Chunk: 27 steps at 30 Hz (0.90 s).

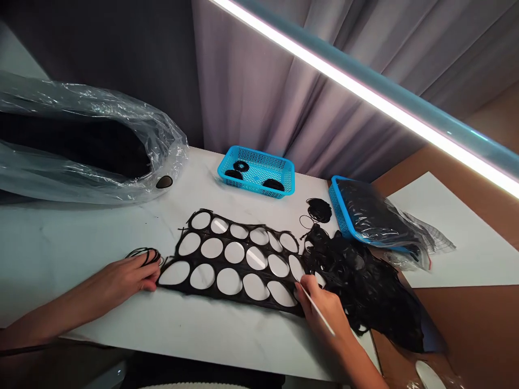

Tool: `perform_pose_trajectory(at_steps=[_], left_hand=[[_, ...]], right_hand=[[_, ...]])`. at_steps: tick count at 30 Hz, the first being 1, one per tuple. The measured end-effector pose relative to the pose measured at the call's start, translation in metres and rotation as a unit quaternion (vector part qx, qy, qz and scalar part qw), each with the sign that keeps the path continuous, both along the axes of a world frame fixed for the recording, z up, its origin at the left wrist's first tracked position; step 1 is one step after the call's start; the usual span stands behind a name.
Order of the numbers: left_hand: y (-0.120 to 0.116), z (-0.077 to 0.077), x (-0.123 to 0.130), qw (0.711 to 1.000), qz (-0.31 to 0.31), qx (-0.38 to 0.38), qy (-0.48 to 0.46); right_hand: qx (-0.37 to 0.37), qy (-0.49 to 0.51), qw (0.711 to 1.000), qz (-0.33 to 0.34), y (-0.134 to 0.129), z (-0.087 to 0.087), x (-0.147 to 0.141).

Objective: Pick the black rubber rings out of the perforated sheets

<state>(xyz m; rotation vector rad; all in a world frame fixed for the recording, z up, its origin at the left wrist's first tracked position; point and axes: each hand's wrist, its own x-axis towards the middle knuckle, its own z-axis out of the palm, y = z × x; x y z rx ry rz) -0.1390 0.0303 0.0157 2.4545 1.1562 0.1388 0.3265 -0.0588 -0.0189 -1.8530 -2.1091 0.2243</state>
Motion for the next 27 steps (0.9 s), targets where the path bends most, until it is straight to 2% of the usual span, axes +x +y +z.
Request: perform_pose_trajectory(at_steps=[2, 4, 6, 8, 10, 11, 12, 14, 15, 16, 17, 18, 19, 21, 22, 24, 27], left_hand=[[-0.008, 0.004, -0.007, 0.999, 0.029, -0.046, -0.005], [-0.007, 0.010, -0.008, 0.994, 0.071, -0.072, -0.033], [0.005, 0.017, -0.001, 0.987, 0.119, -0.063, -0.083], [0.026, 0.026, 0.016, 0.976, 0.165, -0.033, -0.135], [0.047, 0.033, 0.041, 0.958, 0.219, -0.027, -0.183], [0.055, 0.036, 0.053, 0.943, 0.244, -0.060, -0.217], [0.061, 0.038, 0.065, 0.923, 0.263, -0.128, -0.252], [0.066, 0.040, 0.083, 0.859, 0.274, -0.287, -0.324], [0.065, 0.039, 0.089, 0.828, 0.274, -0.340, -0.350], [0.062, 0.037, 0.093, 0.809, 0.268, -0.371, -0.368], [0.058, 0.035, 0.095, 0.809, 0.255, -0.374, -0.375], [0.052, 0.031, 0.097, 0.828, 0.232, -0.352, -0.369], [0.045, 0.027, 0.097, 0.863, 0.196, -0.311, -0.346], [0.028, 0.017, 0.099, 0.944, 0.095, -0.188, -0.252], [0.020, 0.011, 0.100, 0.974, 0.048, -0.113, -0.190], [0.004, -0.002, 0.104, 0.996, -0.030, 0.019, -0.078], [-0.010, -0.015, 0.108, 0.986, -0.087, 0.139, 0.010]], right_hand=[[-0.051, 0.051, 0.997, -0.038, -0.014, 0.010, 0.003], [-0.053, 0.082, 0.994, -0.051, -0.015, 0.024, 0.001], [-0.021, 0.100, 0.992, -0.067, -0.002, 0.039, -0.008], [0.003, 0.136, 0.987, -0.085, 0.022, 0.053, -0.023], [-0.012, 0.219, 0.973, -0.076, 0.048, 0.061, -0.045], [-0.044, 0.279, 0.958, -0.057, 0.060, 0.062, -0.057], [-0.079, 0.341, 0.936, -0.036, 0.070, 0.061, -0.070], [-0.150, 0.429, 0.891, 0.011, 0.082, 0.054, -0.093], [-0.173, 0.450, 0.876, 0.030, 0.084, 0.049, -0.102], [-0.187, 0.456, 0.869, 0.044, 0.085, 0.043, -0.109], [-0.192, 0.451, 0.870, 0.051, 0.084, 0.039, -0.114], [-0.190, 0.438, 0.877, 0.054, 0.082, 0.035, -0.117], [-0.183, 0.422, 0.886, 0.054, 0.079, 0.032, -0.118], [-0.167, 0.395, 0.902, 0.060, 0.076, 0.030, -0.118], [-0.161, 0.383, 0.907, 0.065, 0.075, 0.030, -0.118], [-0.153, 0.363, 0.916, 0.072, 0.074, 0.032, -0.118], [-0.151, 0.342, 0.924, 0.078, 0.076, 0.034, -0.118]])
